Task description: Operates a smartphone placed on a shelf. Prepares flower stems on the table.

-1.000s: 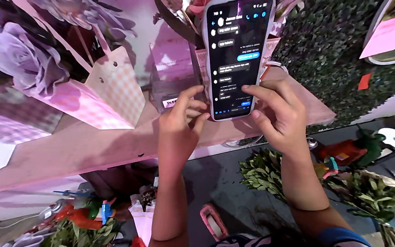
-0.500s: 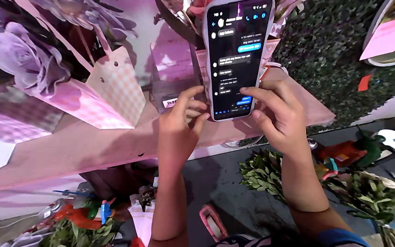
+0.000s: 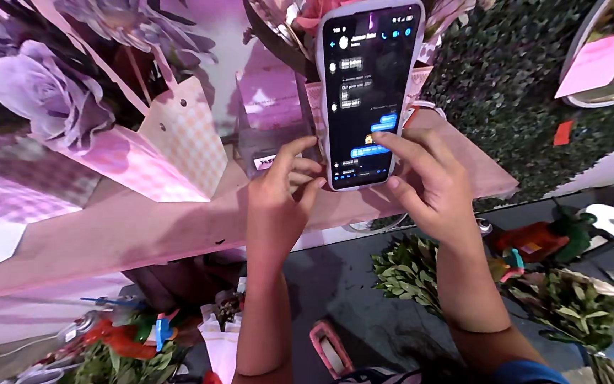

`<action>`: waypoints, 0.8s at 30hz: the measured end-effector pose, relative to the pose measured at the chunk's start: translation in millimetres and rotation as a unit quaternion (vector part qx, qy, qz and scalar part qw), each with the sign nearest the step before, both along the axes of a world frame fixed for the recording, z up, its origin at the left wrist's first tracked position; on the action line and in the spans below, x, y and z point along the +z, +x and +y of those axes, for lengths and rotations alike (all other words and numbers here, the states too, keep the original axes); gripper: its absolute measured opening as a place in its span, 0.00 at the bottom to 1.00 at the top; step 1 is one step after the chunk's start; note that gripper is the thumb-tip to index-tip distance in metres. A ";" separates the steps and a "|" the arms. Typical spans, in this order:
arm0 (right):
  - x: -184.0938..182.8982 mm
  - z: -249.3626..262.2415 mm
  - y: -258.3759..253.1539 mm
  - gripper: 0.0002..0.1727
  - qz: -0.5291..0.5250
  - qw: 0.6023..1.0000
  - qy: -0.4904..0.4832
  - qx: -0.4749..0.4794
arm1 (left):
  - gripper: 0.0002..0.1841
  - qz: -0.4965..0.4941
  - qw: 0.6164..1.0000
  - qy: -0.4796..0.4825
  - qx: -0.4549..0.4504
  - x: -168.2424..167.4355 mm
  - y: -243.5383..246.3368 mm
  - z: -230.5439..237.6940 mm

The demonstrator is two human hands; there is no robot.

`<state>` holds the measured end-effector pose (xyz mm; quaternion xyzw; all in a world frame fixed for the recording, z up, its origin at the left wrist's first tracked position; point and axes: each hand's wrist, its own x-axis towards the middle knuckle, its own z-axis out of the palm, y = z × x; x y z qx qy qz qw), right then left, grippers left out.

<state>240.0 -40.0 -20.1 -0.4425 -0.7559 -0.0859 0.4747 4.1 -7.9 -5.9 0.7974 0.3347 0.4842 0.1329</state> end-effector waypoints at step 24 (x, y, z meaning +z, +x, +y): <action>1.0 0.2 0.2 0.29 -0.008 1.000 -0.002 0.003 | 0.30 0.007 1.000 0.016 -0.003 -0.5 -0.1 2.0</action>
